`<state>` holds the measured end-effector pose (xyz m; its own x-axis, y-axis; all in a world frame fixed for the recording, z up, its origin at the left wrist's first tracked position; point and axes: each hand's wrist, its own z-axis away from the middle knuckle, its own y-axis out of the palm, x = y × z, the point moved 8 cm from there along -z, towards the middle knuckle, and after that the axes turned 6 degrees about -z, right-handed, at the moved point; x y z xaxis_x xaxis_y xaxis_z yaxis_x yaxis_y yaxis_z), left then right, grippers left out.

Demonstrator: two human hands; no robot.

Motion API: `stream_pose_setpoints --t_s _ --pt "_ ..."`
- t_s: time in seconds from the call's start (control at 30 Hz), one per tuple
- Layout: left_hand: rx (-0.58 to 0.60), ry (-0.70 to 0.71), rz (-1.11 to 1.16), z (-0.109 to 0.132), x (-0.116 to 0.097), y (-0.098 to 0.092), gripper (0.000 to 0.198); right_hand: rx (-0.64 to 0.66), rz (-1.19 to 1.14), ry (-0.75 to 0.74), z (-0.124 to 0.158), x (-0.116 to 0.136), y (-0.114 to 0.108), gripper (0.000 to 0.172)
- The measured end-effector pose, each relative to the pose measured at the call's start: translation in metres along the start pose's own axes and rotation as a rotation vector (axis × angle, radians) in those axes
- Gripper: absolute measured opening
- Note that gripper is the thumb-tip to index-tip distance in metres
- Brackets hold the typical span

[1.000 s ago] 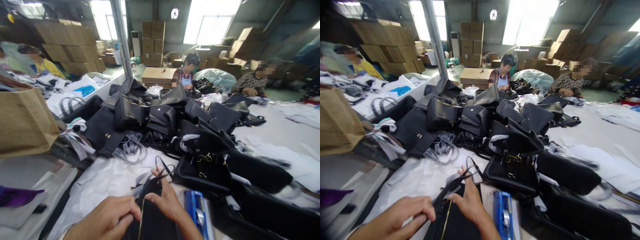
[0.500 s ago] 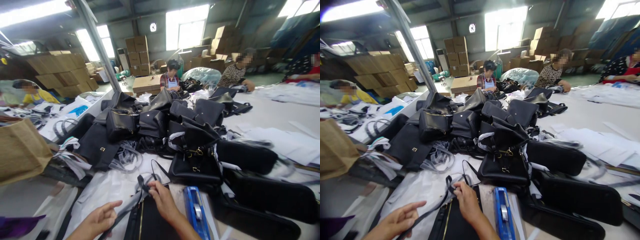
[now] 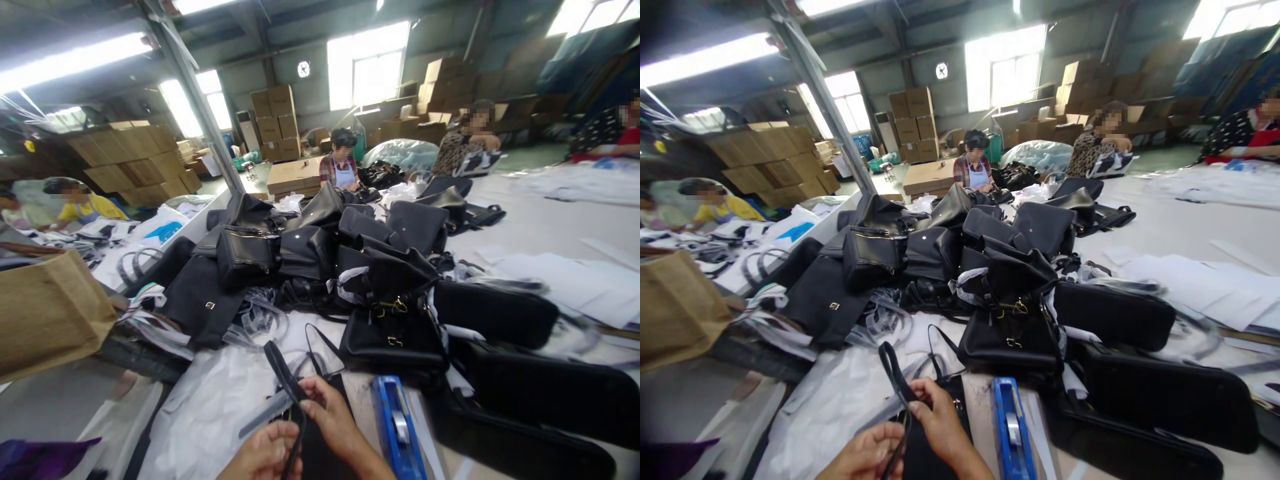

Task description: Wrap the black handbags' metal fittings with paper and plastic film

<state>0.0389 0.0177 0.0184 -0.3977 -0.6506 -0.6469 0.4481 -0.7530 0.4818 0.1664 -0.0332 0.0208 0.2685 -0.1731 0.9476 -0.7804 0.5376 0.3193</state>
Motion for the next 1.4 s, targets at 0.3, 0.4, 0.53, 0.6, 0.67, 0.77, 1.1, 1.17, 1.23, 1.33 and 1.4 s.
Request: stream_pose_setpoints --t_s 0.3,0.4,0.53,0.6,0.67,0.77,1.1,1.17,1.23,1.33,1.4 --pt "-0.153 0.115 -0.04 -0.021 -0.014 0.0 0.033 -0.094 0.21 -0.021 0.006 0.006 -0.004 0.017" --pt "-0.121 0.091 -0.054 -0.017 -0.017 -0.005 0.039 -0.131 0.271 -0.015 0.005 0.002 -0.008 0.013" --pt "-0.11 0.082 -0.009 -0.011 -0.023 -0.009 0.037 -0.125 0.304 -0.029 0.003 0.002 -0.005 0.012" --pt "-0.081 0.073 0.028 -0.01 -0.022 -0.008 0.037 -0.122 0.308 -0.027 0.002 0.003 -0.004 0.012" --pt "-0.049 0.053 0.059 -0.011 -0.018 -0.007 0.04 -0.125 0.31 -0.021 0.001 0.002 -0.004 0.011" --pt "-0.042 0.023 0.114 -0.011 -0.012 -0.008 0.041 -0.131 0.314 -0.017 0.001 0.0 -0.007 0.012" --pt "0.038 -0.051 0.388 0.017 -0.029 -0.001 0.033 -0.277 0.455 0.055 -0.004 -0.032 -0.042 0.014" --pt "0.019 -0.03 0.394 0.021 -0.031 -0.005 0.032 -0.271 0.431 0.079 -0.005 -0.039 -0.045 0.014" --pt "-0.005 0.004 0.381 0.021 -0.032 -0.01 0.031 -0.284 0.421 0.098 -0.005 -0.044 -0.051 0.016" --pt "-0.047 0.057 0.298 0.021 -0.038 -0.017 0.028 -0.386 0.522 0.053 -0.001 -0.034 -0.066 0.019" --pt "-0.115 0.122 0.228 0.022 -0.046 -0.02 0.025 -0.463 0.619 -0.049 0.007 -0.014 -0.069 0.022"
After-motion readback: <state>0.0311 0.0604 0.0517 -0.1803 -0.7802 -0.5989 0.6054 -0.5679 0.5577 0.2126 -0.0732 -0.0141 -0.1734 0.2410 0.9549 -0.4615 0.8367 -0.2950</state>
